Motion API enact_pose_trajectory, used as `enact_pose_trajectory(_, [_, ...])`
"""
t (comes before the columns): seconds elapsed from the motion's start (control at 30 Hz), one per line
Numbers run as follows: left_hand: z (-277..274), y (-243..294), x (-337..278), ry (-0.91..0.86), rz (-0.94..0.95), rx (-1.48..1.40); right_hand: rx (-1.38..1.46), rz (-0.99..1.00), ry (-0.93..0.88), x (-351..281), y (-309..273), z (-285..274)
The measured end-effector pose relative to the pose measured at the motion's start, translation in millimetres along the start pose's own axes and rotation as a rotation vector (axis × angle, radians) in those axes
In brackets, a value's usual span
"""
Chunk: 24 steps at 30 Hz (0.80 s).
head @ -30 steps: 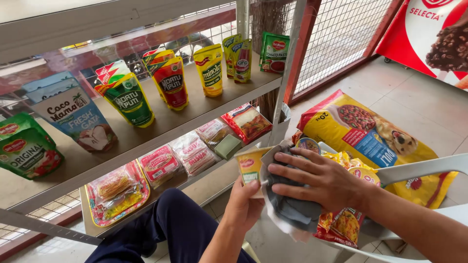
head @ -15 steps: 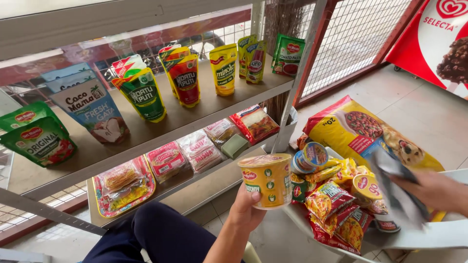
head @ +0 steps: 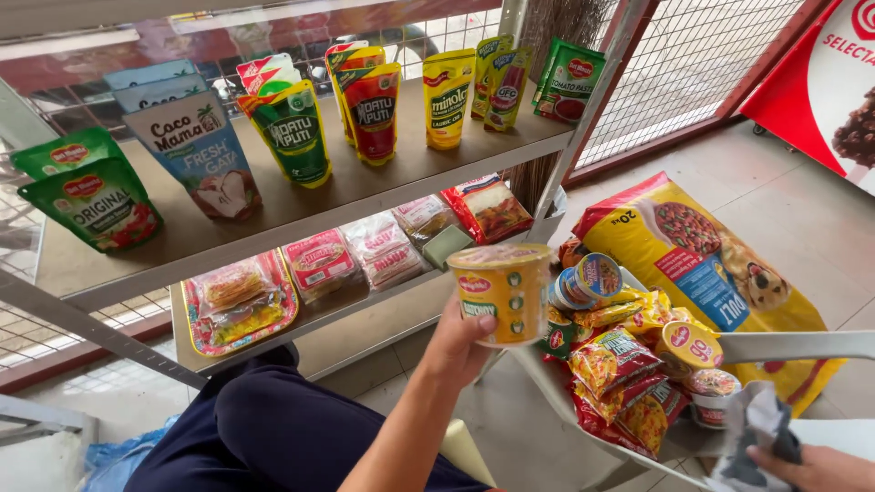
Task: Wiping down instant noodle cups with a cleaning cloth and organizing them on grocery shelves.
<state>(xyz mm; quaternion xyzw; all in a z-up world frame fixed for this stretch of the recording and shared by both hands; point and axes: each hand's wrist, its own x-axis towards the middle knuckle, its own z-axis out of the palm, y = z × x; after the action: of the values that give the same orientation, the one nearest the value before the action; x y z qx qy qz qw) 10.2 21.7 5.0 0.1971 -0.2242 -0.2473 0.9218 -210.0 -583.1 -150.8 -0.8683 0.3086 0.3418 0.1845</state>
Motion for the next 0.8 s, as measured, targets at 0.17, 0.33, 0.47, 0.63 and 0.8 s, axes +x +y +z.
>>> enact_pose_trajectory(0.17, [-11,11,-7,0.015,0.066,-0.013,-0.336,-0.967,0.179,-36,-25,35])
enact_pose_trajectory(0.33, [-18,9,-19,0.023,0.079,0.000,-0.680,-0.217,-0.016,-109,-92,8])
enact_pose_trajectory(0.47, [-15,13,-19,0.014,0.084,0.020,-0.513,-0.361,0.097,-111,-100,-6])
enact_pose_trajectory(0.63, [-13,9,-24,0.037,0.060,0.006,-0.340,-0.500,0.163,-127,-101,-6])
enact_pose_trajectory(0.8, [-18,-5,-22,0.073,0.039,0.061,-0.190,-0.473,0.312,-222,-201,-53])
